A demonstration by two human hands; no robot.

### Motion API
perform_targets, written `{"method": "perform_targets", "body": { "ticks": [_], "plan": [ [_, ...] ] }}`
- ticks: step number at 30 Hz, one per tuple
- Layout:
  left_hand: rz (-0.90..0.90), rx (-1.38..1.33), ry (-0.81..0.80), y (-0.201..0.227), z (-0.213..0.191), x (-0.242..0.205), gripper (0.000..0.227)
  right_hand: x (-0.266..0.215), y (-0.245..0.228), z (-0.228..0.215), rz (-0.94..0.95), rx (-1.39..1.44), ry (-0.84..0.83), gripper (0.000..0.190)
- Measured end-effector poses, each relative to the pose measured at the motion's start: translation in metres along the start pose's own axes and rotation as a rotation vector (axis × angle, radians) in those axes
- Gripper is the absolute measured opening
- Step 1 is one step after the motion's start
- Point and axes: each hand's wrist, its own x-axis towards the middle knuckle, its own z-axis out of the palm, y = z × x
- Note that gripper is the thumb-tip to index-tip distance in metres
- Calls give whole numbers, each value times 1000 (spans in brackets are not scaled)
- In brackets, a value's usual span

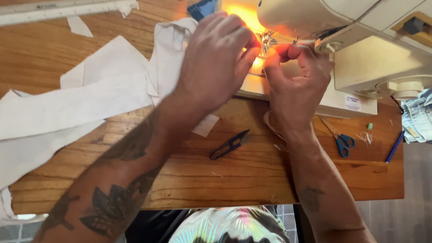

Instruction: Sewing fabric strips together using a sewing machine on a wooden workspace.

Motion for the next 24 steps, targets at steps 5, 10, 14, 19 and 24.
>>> {"method": "perform_targets", "body": {
  "ticks": [5, 10, 14, 19, 24],
  "plan": [
    [-2, -85, 127, 5, -3, -7, 11, -2, -6, 8, 90, -107, 49, 14],
    [1, -121, 167, 3, -2, -7, 11, 1, -3, 13, 29, -203, 56, 18],
    [-2, -118, 159, 1, 0, -6, 11, 5, -4, 15, 49, -173, 58, 10],
    [-24, -115, 159, 0, 1, -7, 12, 5, 0, 19, -10, -202, 103, 14],
    [-18, -124, 145, 0, 0, -9, 10, 7, -6, 19, 99, -173, 77, 16]
  ]
}}
